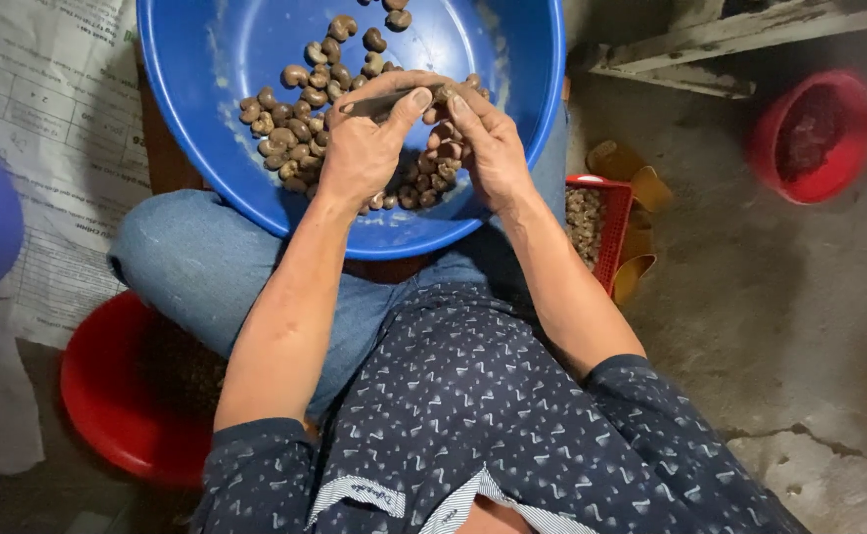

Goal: The person sits on a low stool with a blue basin on their lap, using a small knife to peel the outer skin off cashew nuts. They pick up individual nuts, scrape the skin away, and drop the processed nuts into a red basket on the floor.

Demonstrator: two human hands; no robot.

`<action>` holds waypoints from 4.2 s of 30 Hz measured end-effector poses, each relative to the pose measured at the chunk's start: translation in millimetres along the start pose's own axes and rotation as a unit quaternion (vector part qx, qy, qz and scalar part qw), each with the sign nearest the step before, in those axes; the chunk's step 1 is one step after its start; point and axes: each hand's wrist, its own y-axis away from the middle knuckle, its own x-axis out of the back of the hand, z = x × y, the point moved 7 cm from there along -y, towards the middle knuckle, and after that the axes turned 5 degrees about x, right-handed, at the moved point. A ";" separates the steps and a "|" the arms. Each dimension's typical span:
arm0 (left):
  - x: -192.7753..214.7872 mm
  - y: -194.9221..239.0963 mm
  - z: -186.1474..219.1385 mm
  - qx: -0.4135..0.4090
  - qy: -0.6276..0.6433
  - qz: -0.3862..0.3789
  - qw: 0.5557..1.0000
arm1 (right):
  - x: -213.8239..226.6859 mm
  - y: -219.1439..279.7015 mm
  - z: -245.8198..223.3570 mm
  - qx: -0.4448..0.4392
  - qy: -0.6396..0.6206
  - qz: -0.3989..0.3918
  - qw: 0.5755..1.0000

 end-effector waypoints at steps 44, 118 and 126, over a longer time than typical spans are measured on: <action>-3.4 0.1 -4.8 -0.012 -0.032 -0.037 0.999 | 4.3 3.5 -3.7 0.013 -0.038 0.013 0.999; 23.0 -11.8 -27.1 -0.050 -0.143 0.170 0.974 | 73.8 -68.5 75.8 0.241 0.864 -0.272 0.349; 11.8 -36.0 -74.2 0.007 -0.175 0.172 0.969 | 37.1 -50.4 0.4 0.036 0.473 -0.087 0.876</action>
